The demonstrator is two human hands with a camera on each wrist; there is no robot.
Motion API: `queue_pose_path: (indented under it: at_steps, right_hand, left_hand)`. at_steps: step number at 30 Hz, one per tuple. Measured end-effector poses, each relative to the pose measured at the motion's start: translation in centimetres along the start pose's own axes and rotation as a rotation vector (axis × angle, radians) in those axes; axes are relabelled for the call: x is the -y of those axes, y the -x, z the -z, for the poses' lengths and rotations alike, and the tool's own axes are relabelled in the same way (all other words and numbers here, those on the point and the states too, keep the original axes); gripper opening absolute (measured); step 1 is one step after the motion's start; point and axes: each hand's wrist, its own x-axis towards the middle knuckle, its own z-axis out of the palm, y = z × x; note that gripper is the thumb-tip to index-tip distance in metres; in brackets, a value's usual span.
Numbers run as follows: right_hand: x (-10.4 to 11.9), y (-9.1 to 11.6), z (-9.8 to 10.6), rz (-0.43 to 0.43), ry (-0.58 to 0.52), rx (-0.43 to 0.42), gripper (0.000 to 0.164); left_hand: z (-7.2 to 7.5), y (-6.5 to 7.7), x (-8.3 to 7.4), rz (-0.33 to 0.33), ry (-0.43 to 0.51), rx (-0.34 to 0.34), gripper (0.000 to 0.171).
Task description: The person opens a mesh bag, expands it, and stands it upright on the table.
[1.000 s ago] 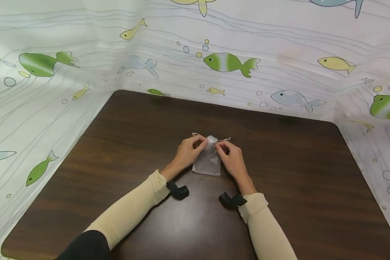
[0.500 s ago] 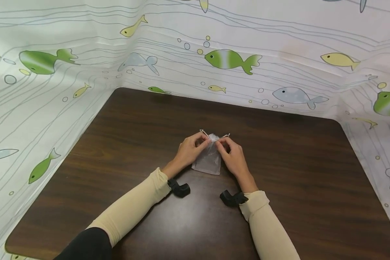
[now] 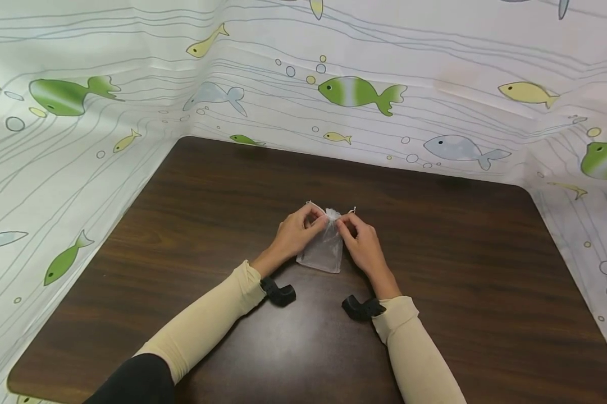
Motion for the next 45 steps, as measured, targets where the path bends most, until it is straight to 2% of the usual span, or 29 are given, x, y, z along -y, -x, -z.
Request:
queue_pose_path:
  at_steps: [10, 16, 24, 30, 36, 45]
  right_hand:
    - [-0.2, 0.5, -0.5, 0.014, -0.004, 0.011, 0.019]
    - [-0.4, 0.7, -0.6, 0.009, 0.001, 0.01, 0.018]
    - [-0.3, 0.2, -0.3, 0.028, -0.018, -0.006, 0.017]
    - [-0.3, 0.0, -0.2, 0.036, -0.012, -0.004, 0.018]
    - [-0.2, -0.1, -0.1, 0.014, -0.021, -0.017, 0.02]
    - [-0.3, -0.1, 0.0, 0.018, -0.03, -0.018, 0.022]
  left_hand:
    - [-0.2, 0.7, 0.5, -0.012, 0.015, -0.015, 0.017]
    - [-0.3, 0.9, 0.6, 0.006, 0.038, -0.019, 0.018]
    - [-0.1, 0.4, 0.5, -0.006, 0.095, -0.067, 0.019]
    - [0.0, 0.1, 0.4, -0.041, 0.097, -0.065, 0.016]
    - [0.0, -0.1, 0.4, -0.039, 0.124, -0.077, 0.02]
    - [0.0, -0.2, 0.2, -0.004, 0.061, -0.025, 0.021]
